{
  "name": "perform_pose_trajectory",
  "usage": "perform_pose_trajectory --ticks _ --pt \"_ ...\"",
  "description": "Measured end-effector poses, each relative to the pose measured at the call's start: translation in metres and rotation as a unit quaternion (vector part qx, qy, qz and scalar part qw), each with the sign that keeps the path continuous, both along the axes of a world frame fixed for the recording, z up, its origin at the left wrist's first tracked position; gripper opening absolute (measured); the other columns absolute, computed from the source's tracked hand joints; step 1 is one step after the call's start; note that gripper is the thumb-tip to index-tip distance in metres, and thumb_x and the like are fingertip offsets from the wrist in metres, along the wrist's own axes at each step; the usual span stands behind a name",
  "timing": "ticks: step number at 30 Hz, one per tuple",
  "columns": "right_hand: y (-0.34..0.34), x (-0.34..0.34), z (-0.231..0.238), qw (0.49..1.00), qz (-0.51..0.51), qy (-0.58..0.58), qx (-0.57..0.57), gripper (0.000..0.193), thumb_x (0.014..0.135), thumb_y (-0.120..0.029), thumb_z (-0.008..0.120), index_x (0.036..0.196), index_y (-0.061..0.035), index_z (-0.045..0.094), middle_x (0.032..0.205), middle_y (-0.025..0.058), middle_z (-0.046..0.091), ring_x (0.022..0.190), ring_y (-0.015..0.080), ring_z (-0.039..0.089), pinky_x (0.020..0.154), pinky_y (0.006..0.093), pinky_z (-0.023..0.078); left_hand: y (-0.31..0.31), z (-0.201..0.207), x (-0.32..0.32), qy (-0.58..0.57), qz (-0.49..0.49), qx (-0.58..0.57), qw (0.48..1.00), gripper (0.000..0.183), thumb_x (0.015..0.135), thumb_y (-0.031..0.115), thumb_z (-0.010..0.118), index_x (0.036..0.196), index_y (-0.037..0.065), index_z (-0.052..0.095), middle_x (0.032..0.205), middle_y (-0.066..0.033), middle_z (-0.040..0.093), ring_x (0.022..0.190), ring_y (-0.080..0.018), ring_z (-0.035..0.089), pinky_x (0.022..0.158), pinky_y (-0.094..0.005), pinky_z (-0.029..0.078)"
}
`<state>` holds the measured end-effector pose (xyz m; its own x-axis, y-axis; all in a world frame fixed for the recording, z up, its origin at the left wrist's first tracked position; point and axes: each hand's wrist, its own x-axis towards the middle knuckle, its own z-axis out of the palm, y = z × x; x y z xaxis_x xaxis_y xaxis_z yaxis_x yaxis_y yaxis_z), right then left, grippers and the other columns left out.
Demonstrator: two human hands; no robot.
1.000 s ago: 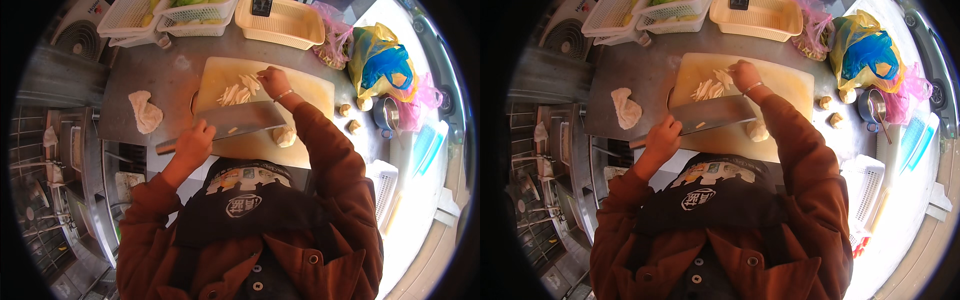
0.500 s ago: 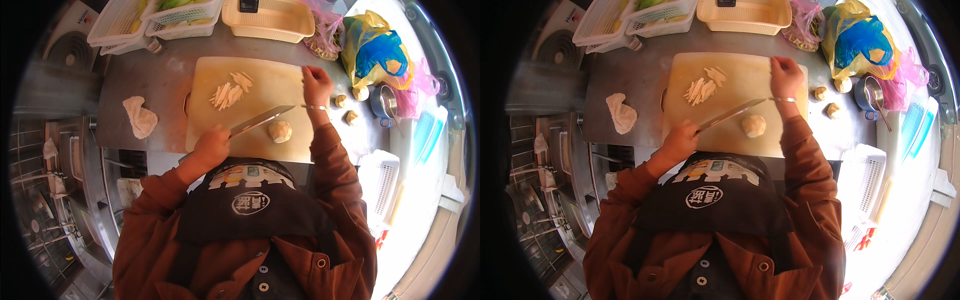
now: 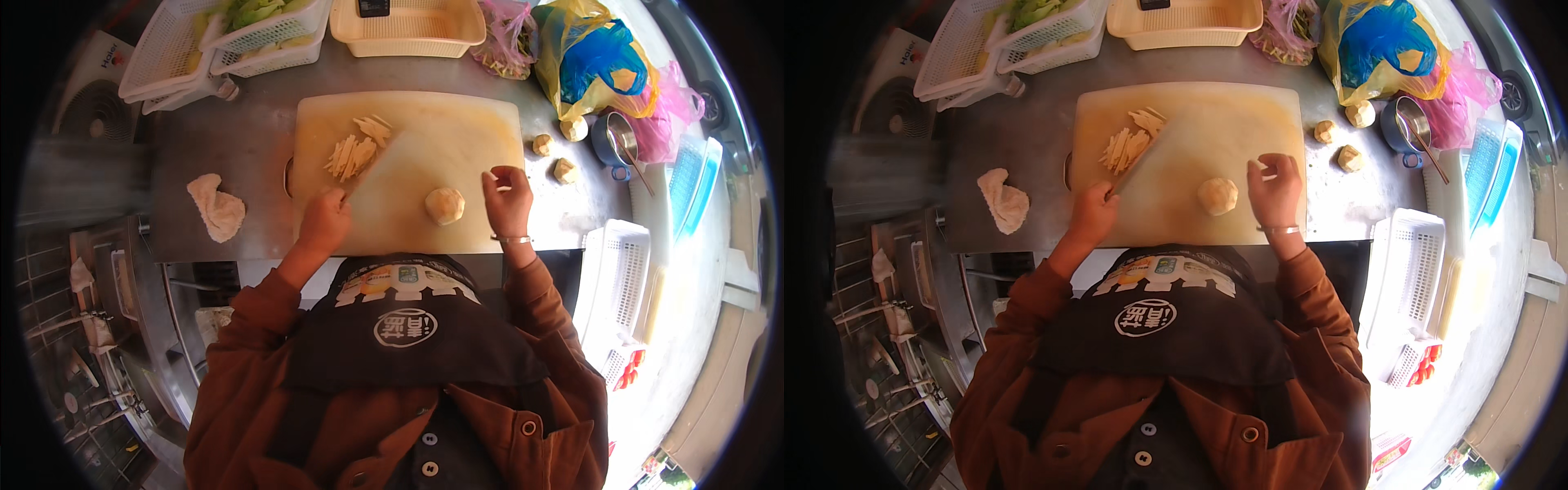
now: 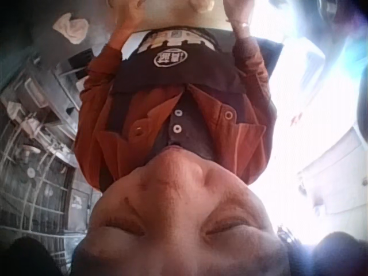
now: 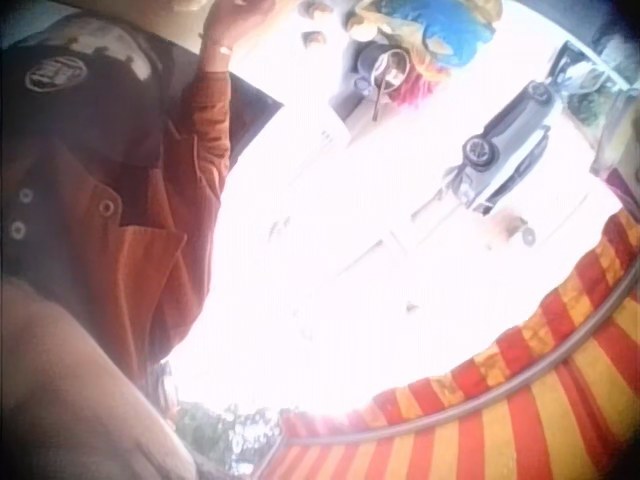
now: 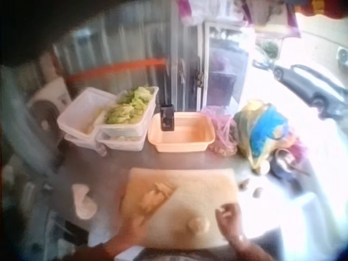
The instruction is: The person slices peeled root vegetables into thin strips on a cutting board using a knife. The person repeatedly slices the vegetables and gathers the strips on the board.
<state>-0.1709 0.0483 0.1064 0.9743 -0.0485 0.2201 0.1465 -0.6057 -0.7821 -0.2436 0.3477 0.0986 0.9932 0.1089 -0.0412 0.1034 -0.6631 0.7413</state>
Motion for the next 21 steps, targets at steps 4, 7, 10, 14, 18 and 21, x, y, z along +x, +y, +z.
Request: perform_pose_trajectory --ticks 4,7,10,14,18,21 --pt "0.013 -0.039 -0.043 0.997 0.04 0.04 -0.056 0.086 0.064 -0.028 0.088 0.13 0.0004 0.041 0.118 0.0187 0.046 0.105 0.0309 0.05 0.089 0.0401 0.047 0.002 -0.005 0.002 -0.038 -0.015 -0.003 0.999 0.011 0.077 0.003 0.063 0.079 -0.004 0.056 0.073 -0.0195 0.053 0.068 -0.0367 0.055 0.062 -0.0412 0.044" --pt "0.031 -0.037 -0.064 0.989 0.049 0.01 -0.137 0.073 0.061 -0.023 0.086 0.121 -0.0016 0.049 0.111 0.0189 0.051 0.102 0.036 0.051 0.085 0.0436 0.047 -0.009 -0.005 0.003 -0.036 -0.053 0.001 0.998 0.012 0.077 0.003 0.065 0.078 -0.004 0.055 0.071 -0.0175 0.052 0.067 -0.0349 0.055 0.06 -0.0403 0.043" --pt "0.044 -0.032 -0.068 0.986 0.104 -0.037 -0.123 0.057 0.062 -0.019 0.081 0.11 -0.004 0.054 0.103 0.0181 0.056 0.097 0.0381 0.052 0.084 0.0457 0.046 -0.02 -0.002 0.001 -0.021 -0.073 0.03 0.997 0.013 0.078 0.005 0.066 0.081 -0.002 0.056 0.077 -0.0187 0.054 0.074 -0.0385 0.058 0.064 -0.0436 0.045" --pt "0.068 -0.045 -0.059 0.982 0.16 -0.061 -0.076 0.053 0.065 -0.016 0.08 0.11 -0.0048 0.055 0.103 0.0165 0.057 0.096 0.0377 0.052 0.083 0.0445 0.046 -0.026 0.005 0.0 0.051 -0.111 0.144 0.982 0.015 0.082 0.01 0.064 0.091 0.001 0.055 0.086 -0.0214 0.057 0.084 -0.0428 0.059 0.069 -0.0492 0.047" --pt "0.066 -0.046 -0.042 0.973 0.203 -0.103 -0.044 0.034 0.07 -0.009 0.074 0.1 -0.0048 0.06 0.098 0.0141 0.058 0.092 0.0352 0.053 0.081 0.0419 0.047 -0.031 0.005 0.002 0.1 -0.14 0.136 0.976 0.012 0.083 0.007 0.057 0.092 0.001 0.052 0.084 -0.0241 0.061 0.083 -0.0441 0.059 0.071 -0.0525 0.047" --pt "0.062 -0.046 -0.033 0.961 0.263 -0.079 -0.003 0.016 0.074 -0.001 0.068 0.089 -0.0039 0.062 0.093 0.0126 0.059 0.087 0.0326 0.055 0.076 0.0391 0.048 -0.038 0.01 -0.001 0.096 -0.151 0.126 0.976 0.011 0.08 0.003 0.054 0.09 0.0 0.051 0.08 -0.0252 0.062 0.079 -0.0456 0.06 0.071 -0.054 0.047"
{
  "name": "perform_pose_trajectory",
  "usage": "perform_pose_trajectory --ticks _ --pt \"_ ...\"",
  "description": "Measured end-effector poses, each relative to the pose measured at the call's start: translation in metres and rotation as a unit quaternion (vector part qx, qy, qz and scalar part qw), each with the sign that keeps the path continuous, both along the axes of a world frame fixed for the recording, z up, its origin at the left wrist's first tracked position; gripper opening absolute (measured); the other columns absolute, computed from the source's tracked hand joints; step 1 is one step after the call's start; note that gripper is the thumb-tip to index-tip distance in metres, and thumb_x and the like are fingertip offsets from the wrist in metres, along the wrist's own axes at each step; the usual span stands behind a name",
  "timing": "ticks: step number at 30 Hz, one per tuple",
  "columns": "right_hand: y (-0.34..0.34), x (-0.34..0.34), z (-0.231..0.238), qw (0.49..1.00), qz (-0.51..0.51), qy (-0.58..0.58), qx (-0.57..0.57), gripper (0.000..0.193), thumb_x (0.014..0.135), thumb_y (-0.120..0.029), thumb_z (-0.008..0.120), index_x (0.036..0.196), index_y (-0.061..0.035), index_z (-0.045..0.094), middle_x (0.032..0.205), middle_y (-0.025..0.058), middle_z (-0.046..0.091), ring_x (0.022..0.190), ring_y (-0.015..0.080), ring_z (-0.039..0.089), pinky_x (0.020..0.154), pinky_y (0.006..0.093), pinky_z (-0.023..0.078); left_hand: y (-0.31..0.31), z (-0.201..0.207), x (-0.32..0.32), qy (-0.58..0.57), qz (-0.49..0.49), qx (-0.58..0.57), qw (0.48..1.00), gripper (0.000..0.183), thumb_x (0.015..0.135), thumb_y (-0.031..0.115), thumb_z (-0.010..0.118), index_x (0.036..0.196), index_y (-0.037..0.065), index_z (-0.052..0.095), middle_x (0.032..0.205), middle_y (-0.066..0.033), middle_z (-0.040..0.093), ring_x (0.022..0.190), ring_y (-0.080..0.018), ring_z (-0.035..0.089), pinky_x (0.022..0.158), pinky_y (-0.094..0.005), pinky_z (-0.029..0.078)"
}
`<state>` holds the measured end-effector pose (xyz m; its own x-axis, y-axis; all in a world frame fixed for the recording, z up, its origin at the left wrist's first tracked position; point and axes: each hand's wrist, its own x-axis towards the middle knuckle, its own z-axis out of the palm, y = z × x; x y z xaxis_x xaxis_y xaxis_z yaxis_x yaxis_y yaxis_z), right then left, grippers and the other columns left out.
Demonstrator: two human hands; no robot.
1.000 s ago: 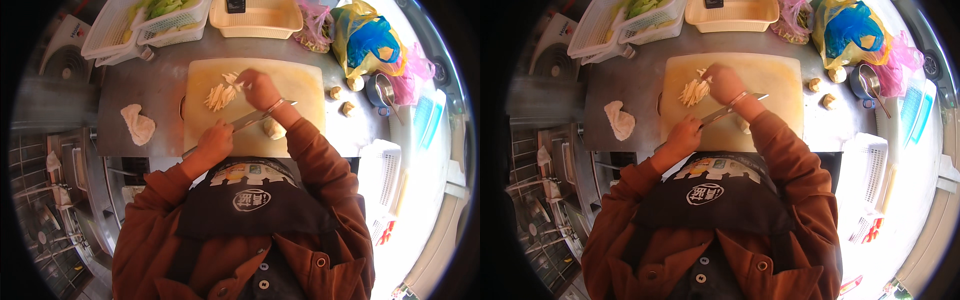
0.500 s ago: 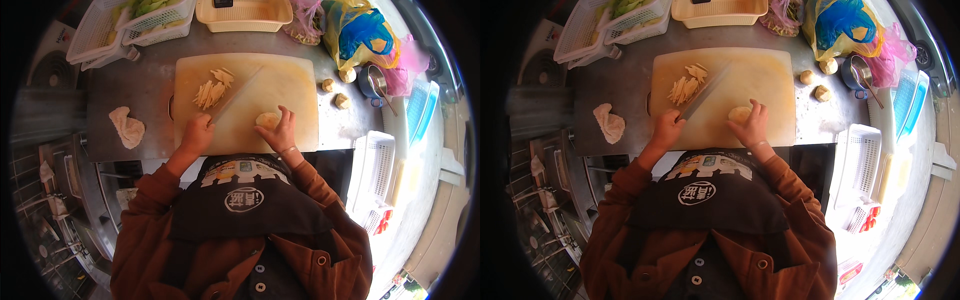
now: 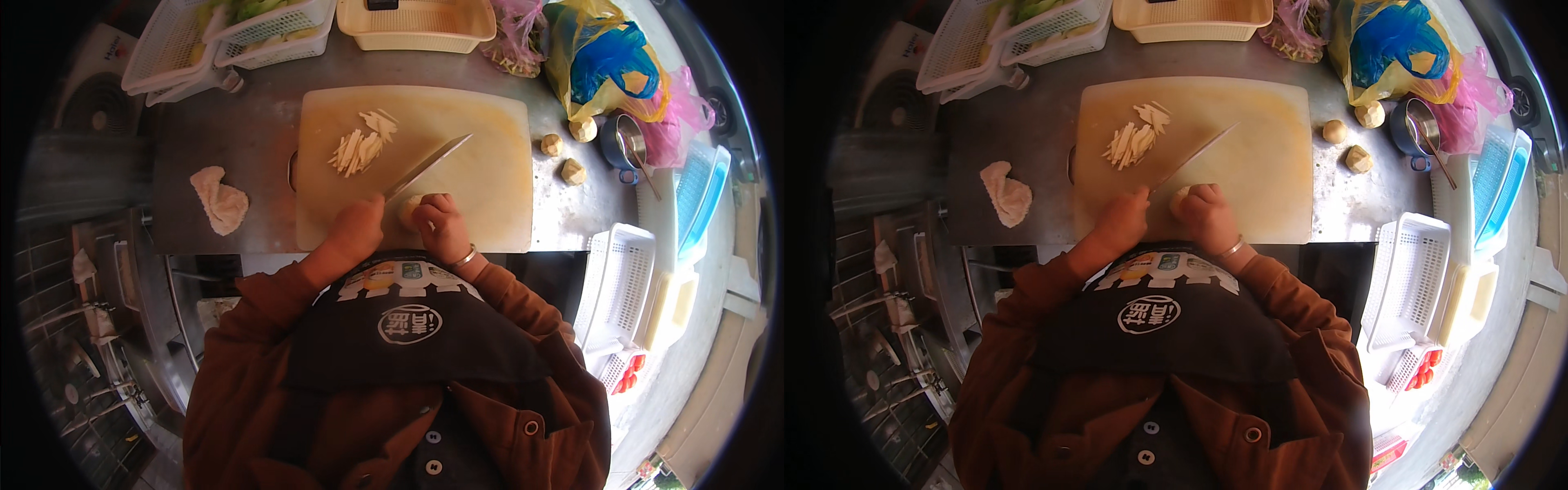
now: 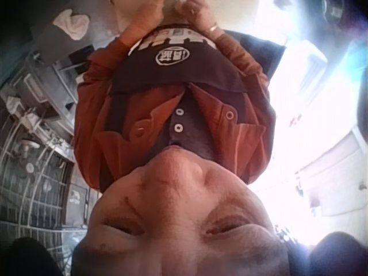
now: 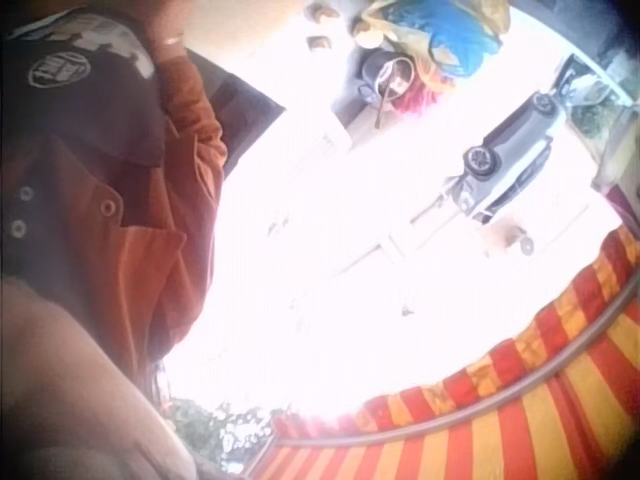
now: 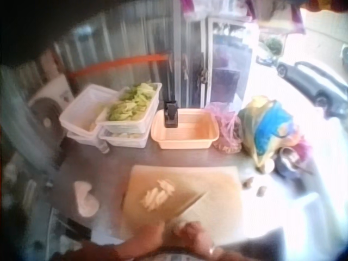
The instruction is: The person slices peeled root vegetables into thin strips on a cutting board using a knife. The person repeatedly slices the vegetables and gathers the strips on the board.
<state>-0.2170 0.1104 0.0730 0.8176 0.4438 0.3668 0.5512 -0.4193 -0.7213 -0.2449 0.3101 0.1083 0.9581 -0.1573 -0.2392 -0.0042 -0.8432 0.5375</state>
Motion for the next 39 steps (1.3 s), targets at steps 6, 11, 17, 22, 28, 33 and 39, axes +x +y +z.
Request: perform_pose_trajectory --ticks 6,11,17,22,28,33,39 --pt "0.004 -0.007 0.007 1.0 0.012 0.014 0.014 0.019 0.077 0.005 0.062 0.094 -0.0031 0.066 0.1 0.0142 0.063 0.094 0.0345 0.059 0.08 0.0389 0.05 -0.003 0.055 -0.021 0.029 -0.049 -0.013 0.998 0.014 0.08 0.001 0.054 0.094 -0.001 0.05 0.077 -0.0257 0.061 0.077 -0.0466 0.06 0.068 -0.0545 0.046" --pt "0.007 -0.007 0.01 1.0 0.012 0.012 0.006 0.026 0.075 -0.002 0.061 0.1 -0.0051 0.068 0.107 0.012 0.061 0.101 0.0348 0.056 0.085 0.0393 0.05 -0.005 0.09 -0.029 0.094 -0.055 0.034 0.993 0.013 0.077 -0.002 0.051 0.09 -0.001 0.048 0.079 -0.0256 0.062 0.079 -0.0462 0.06 0.07 -0.0539 0.046" --pt "0.006 -0.008 0.008 1.0 0.011 0.0 -0.006 0.027 0.074 -0.001 0.06 0.1 -0.0043 0.067 0.106 0.0129 0.06 0.101 0.035 0.055 0.084 0.0407 0.049 -0.013 0.047 -0.017 0.048 -0.065 0.013 0.997 0.009 0.081 0.003 0.048 0.089 -0.001 0.05 0.077 -0.0237 0.064 0.077 -0.044 0.063 0.068 -0.0519 0.05" --pt "0.003 -0.009 0.003 1.0 0.013 0.027 0.01 0.028 0.074 0.002 0.056 0.099 -0.0038 0.067 0.103 0.0142 0.059 0.095 0.0369 0.055 0.08 0.0424 0.05 -0.023 0.014 -0.001 0.031 -0.048 -0.003 0.998 0.012 0.076 -0.003 0.049 0.088 -0.002 0.049 0.076 -0.026 0.061 0.077 -0.0466 0.06 0.07 -0.0552 0.045" --pt "0.002 -0.008 0.003 1.0 0.018 0.01 0.021 0.03 0.075 0.003 0.054 0.102 -0.0037 0.065 0.106 0.0151 0.059 0.096 0.0372 0.056 0.081 0.042 0.05 -0.017 0.053 -0.014 0.032 -0.062 -0.005 0.998 0.009 0.077 0.0 0.049 0.085 -0.003 0.053 0.077 -0.0271 0.062 0.078 -0.0458 0.061 0.071 -0.0545 0.047" --pt "0.003 -0.008 0.007 1.0 0.013 0.021 0.016 0.029 0.077 0.002 0.055 0.103 -0.0041 0.065 0.108 0.0143 0.059 0.097 0.036 0.056 0.079 0.0409 0.051 -0.018 0.05 -0.011 0.06 -0.053 0.006 0.997 0.009 0.078 0.002 0.05 0.084 -0.003 0.055 0.079 -0.0271 0.063 0.078 -0.0452 0.062 0.071 -0.0535 0.048" --pt "0.001 -0.009 0.008 1.0 0.007 0.02 0.012 0.022 0.077 0.0 0.057 0.097 -0.0046 0.066 0.105 0.0135 0.059 0.092 0.035 0.055 0.076 0.0412 0.05 -0.035 0.008 -0.001 0.015 -0.04 0.004 0.999 0.008 0.077 0.001 0.052 0.083 -0.002 0.056 0.079 -0.0265 0.063 0.078 -0.0443 0.063 0.07 -0.0521 0.049"
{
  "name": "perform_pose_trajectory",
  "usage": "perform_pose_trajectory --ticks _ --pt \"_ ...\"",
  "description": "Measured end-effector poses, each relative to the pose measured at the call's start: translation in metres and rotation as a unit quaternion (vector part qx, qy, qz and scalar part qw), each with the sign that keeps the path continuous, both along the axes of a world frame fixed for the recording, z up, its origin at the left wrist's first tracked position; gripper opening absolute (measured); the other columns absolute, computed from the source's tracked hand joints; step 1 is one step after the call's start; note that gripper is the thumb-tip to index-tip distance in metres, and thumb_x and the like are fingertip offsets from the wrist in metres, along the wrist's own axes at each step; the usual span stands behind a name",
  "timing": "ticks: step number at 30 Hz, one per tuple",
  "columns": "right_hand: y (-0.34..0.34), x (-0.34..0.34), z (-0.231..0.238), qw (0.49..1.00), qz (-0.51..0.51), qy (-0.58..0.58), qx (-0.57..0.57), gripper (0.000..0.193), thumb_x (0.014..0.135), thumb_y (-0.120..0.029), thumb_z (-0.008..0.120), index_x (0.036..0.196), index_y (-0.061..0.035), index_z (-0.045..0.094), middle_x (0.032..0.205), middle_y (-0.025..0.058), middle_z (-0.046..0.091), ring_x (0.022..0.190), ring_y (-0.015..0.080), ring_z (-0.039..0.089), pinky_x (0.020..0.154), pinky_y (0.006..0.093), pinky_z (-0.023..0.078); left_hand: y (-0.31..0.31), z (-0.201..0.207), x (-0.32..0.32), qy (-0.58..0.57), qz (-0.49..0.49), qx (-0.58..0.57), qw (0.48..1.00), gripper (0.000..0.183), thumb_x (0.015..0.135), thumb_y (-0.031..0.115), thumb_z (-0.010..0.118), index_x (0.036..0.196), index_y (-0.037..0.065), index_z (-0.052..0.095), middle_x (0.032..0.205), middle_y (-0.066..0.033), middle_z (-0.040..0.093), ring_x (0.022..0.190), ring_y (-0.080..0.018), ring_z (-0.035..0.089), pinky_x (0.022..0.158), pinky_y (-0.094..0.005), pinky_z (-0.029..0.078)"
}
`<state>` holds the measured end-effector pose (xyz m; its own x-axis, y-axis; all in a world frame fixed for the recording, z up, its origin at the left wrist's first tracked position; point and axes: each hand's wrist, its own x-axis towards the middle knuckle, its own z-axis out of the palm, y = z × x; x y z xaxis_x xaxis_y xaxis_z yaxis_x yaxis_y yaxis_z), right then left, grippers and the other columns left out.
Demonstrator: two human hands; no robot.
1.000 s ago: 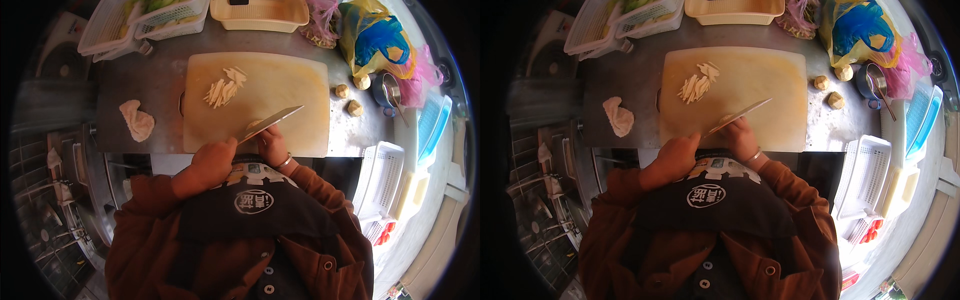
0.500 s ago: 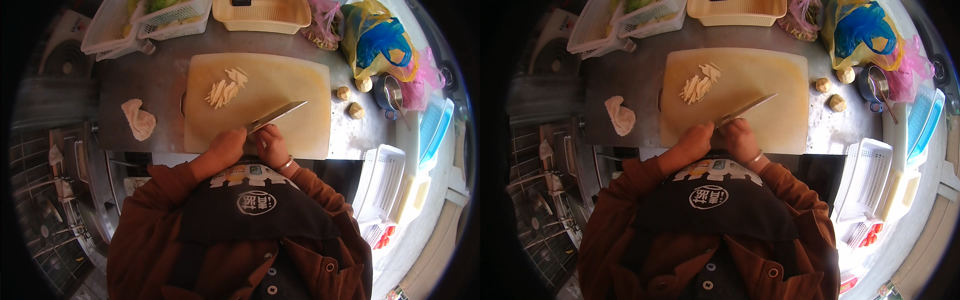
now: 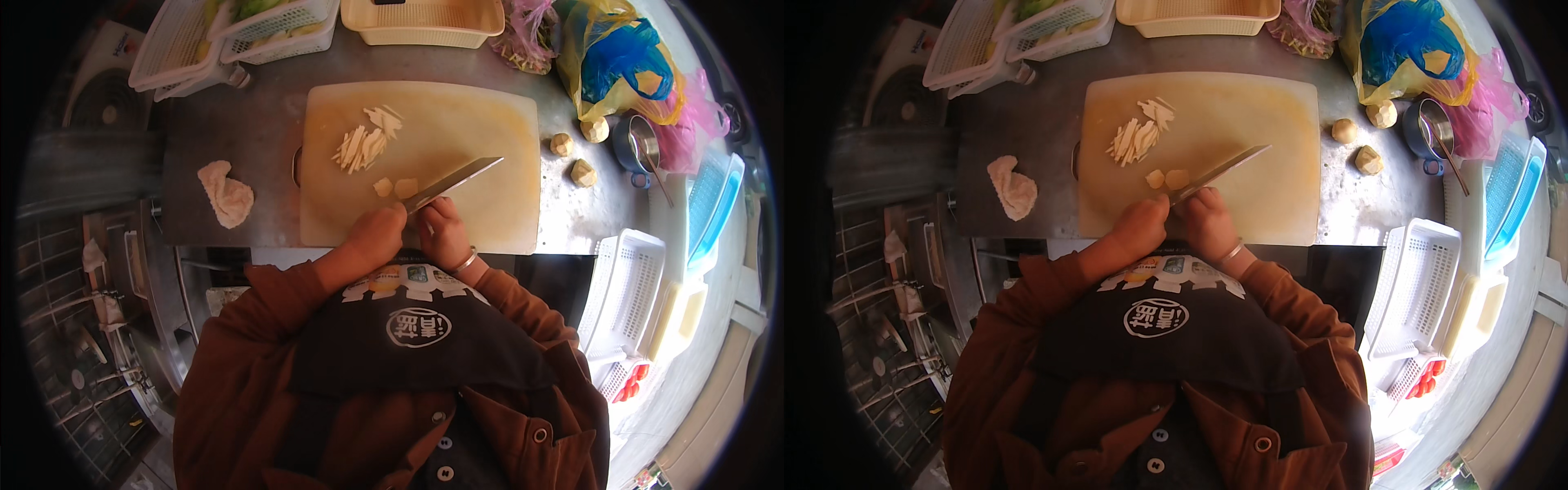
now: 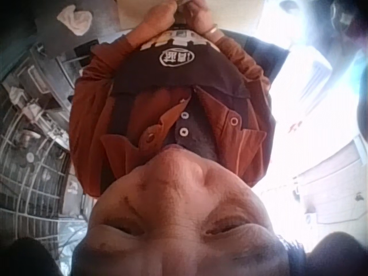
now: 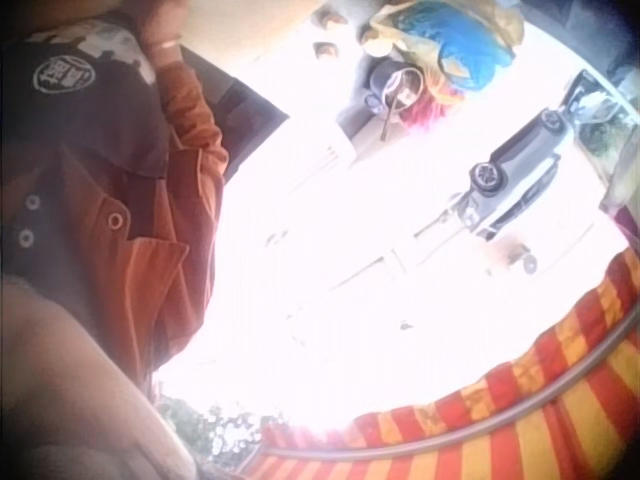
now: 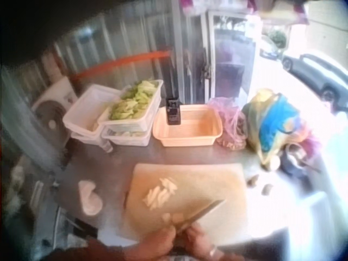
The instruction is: The person slices peeled root vegetables into thin strips on a cutting board using a knife. The person repeatedly slices the vegetables and gathers the strips on the board.
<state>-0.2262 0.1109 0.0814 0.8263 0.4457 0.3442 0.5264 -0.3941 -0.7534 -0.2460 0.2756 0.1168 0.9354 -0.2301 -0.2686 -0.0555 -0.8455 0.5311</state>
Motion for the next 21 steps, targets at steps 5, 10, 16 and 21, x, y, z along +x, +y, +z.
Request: perform_pose_trajectory --ticks 5,10,16,21 --pt "0.0 0.0 -0.002 1.0 -0.002 -0.007 0.0 0.022 0.076 0.002 0.059 0.096 -0.0028 0.065 0.105 0.0148 0.06 0.092 0.0363 0.055 0.078 0.0417 0.049 0.003 0.025 -0.002 0.04 0.012 -0.008 0.999 0.009 0.073 -0.004 0.052 0.082 -0.003 0.051 0.077 -0.0268 0.061 0.078 -0.0466 0.06 0.071 -0.0525 0.047" --pt "0.001 -0.002 -0.005 1.0 -0.011 0.021 0.018 0.029 0.075 0.009 0.059 0.102 -0.0012 0.066 0.105 0.0165 0.062 0.096 0.0382 0.056 0.083 0.0417 0.049 0.017 0.048 -0.013 0.023 -0.025 -0.014 0.999 0.007 0.076 0.0 0.052 0.081 -0.003 0.055 0.078 -0.0261 0.063 0.077 -0.0461 0.061 0.071 -0.0526 0.048" --pt "-0.002 -0.002 -0.009 1.0 0.001 0.0 -0.006 0.016 0.075 -0.002 0.06 0.091 -0.003 0.064 0.1 0.0142 0.058 0.088 0.0349 0.054 0.077 0.0419 0.049 0.0 0.001 -0.003 -0.004 0.02 -0.037 0.999 0.008 0.072 -0.003 0.052 0.08 -0.003 0.051 0.077 -0.0281 0.06 0.078 -0.0474 0.059 0.071 -0.0537 0.045" --pt "-0.006 -0.002 -0.007 1.0 0.008 0.003 -0.009 0.017 0.074 -0.003 0.061 0.091 -0.0038 0.065 0.097 0.0134 0.059 0.087 0.0349 0.054 0.078 0.0414 0.049 0.001 0.007 0.001 -0.004 0.011 -0.021 1.0 0.007 0.072 -0.003 0.052 0.079 -0.003 0.052 0.077 -0.0276 0.061 0.078 -0.0473 0.06 0.07 -0.0533 0.046"
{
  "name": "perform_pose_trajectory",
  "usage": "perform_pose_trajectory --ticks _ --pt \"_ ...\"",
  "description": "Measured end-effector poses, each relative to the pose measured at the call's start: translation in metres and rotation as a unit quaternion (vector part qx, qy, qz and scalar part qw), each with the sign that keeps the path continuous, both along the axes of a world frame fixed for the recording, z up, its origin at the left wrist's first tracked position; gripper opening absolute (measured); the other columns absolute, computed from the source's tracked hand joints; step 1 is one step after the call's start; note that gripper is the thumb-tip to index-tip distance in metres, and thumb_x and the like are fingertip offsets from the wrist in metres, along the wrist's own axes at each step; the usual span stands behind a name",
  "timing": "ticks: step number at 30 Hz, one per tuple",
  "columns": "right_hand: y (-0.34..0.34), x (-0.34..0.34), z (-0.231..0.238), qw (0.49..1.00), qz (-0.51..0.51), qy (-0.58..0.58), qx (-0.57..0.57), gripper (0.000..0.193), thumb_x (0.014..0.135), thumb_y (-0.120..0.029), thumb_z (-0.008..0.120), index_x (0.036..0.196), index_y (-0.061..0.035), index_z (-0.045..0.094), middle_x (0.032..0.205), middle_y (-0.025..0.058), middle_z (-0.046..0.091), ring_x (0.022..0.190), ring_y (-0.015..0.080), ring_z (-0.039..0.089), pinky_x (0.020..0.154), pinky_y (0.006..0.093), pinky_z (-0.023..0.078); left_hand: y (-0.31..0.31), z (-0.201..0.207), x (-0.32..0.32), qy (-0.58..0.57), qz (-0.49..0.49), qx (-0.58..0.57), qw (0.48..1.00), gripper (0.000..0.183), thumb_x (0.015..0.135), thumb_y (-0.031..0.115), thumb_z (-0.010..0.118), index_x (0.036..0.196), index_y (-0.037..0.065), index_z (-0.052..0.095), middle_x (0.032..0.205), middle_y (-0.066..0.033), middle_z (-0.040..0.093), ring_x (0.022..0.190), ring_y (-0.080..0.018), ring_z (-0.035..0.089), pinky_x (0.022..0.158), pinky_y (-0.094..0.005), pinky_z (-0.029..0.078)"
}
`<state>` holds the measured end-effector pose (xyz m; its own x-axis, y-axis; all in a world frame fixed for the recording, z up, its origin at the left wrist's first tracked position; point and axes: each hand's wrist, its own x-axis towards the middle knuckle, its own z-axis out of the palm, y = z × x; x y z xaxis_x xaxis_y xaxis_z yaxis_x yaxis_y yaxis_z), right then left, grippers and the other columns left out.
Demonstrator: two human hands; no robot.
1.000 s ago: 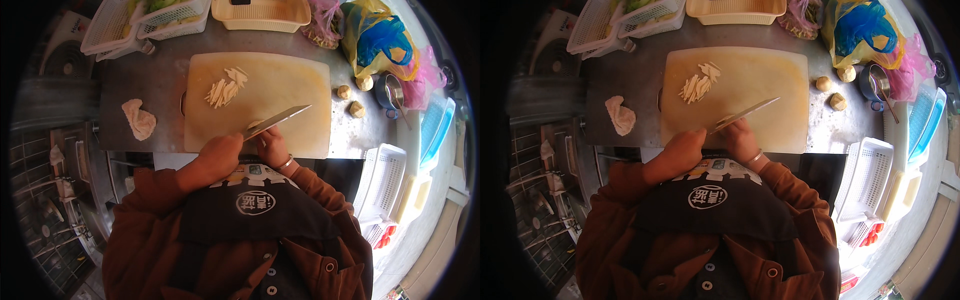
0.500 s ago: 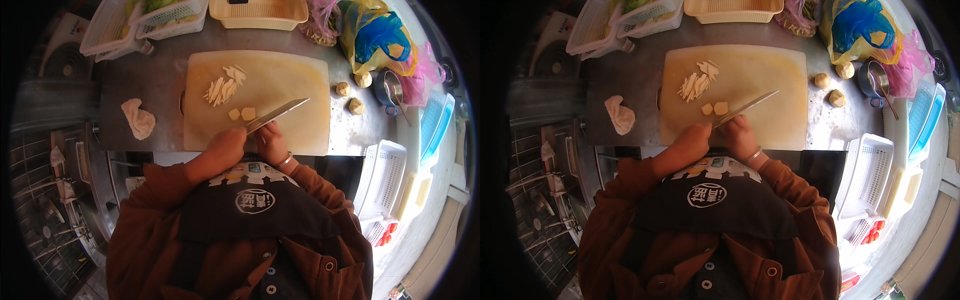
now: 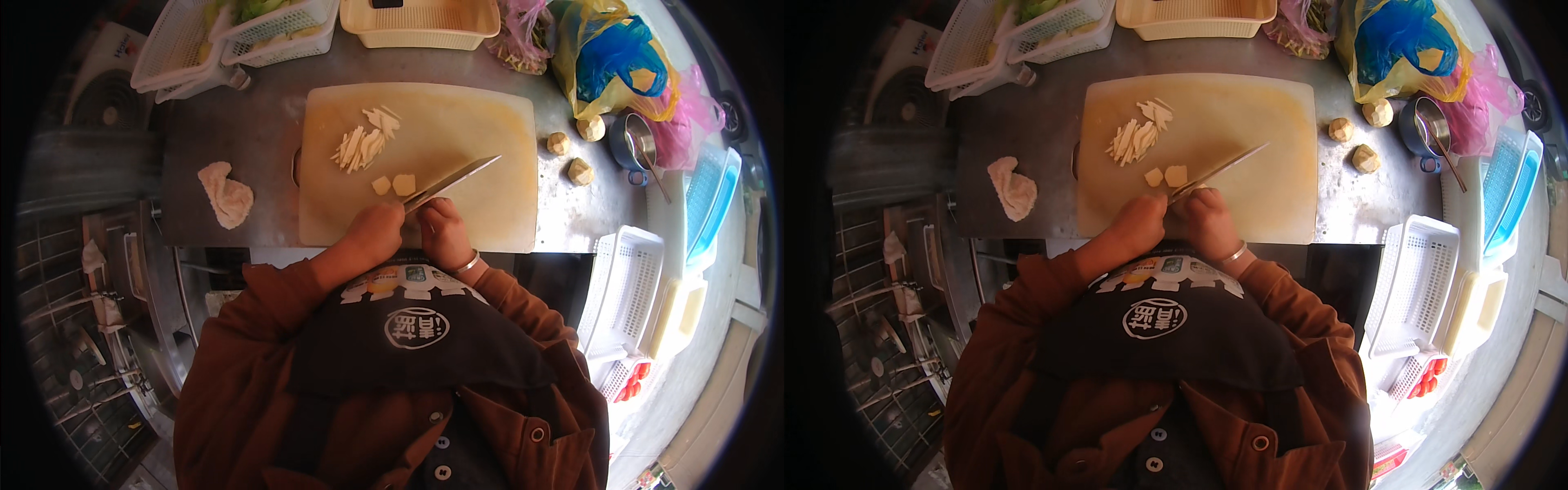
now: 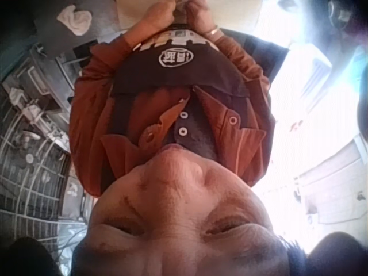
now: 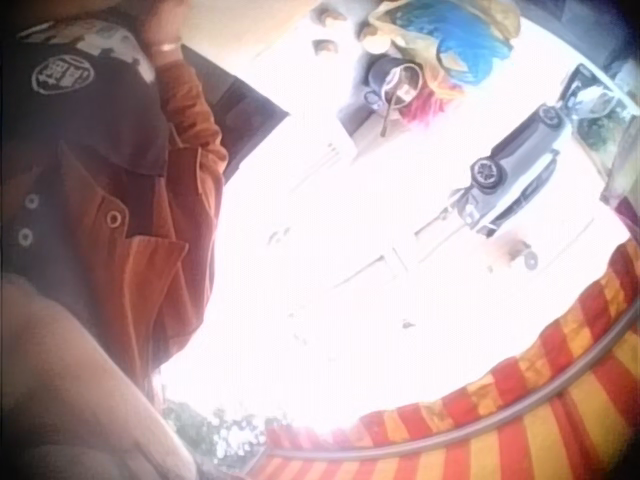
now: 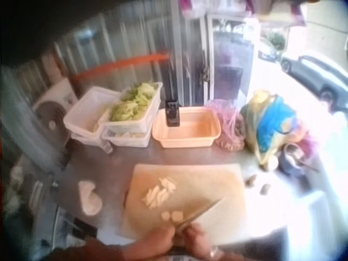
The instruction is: The person slices peeled root vegetables into thin strips on a cutting board using a knife. The person repeatedly slices the vegetables and gathers the strips on the board.
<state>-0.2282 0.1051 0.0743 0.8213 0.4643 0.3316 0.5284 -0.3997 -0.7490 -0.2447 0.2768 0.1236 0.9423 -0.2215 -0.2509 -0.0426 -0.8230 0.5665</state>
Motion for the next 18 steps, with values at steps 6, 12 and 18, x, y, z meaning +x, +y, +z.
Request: perform_pose_trajectory --ticks 6,12,18 --pt "0.005 -0.002 0.0 0.999 -0.03 -0.003 0.011 0.018 0.077 -0.004 0.06 0.094 -0.0045 0.067 0.099 0.0124 0.059 0.094 0.0345 0.056 0.078 0.0411 0.051 0.009 0.036 -0.011 0.032 -0.032 0.008 0.999 0.009 0.075 0.0 0.053 0.081 -0.004 0.058 0.08 -0.0276 0.063 0.081 -0.0451 0.062 0.073 -0.052 0.048" --pt "0.002 -0.001 -0.003 1.0 -0.027 -0.013 -0.004 0.016 0.079 -0.006 0.06 0.093 -0.0058 0.067 0.101 0.0114 0.06 0.092 0.0329 0.056 0.074 0.0406 0.051 -0.003 -0.006 0.001 0.0 0.005 0.019 1.0 0.007 0.074 -0.001 0.054 0.079 -0.003 0.057 0.079 -0.0267 0.062 0.08 -0.046 0.061 0.072 -0.0521 0.048" --pt "0.002 0.0 -0.003 0.999 -0.023 -0.03 -0.006 0.017 0.075 -0.006 0.063 0.092 -0.0056 0.066 0.099 0.0107 0.059 0.09 0.0328 0.055 0.073 0.0405 0.051 -0.003 0.011 0.001 0.025 -0.012 0.01 1.0 0.004 0.071 -0.004 0.054 0.075 -0.004 0.055 0.077 -0.028 0.061 0.078 -0.0472 0.06 0.071 -0.0525 0.047"
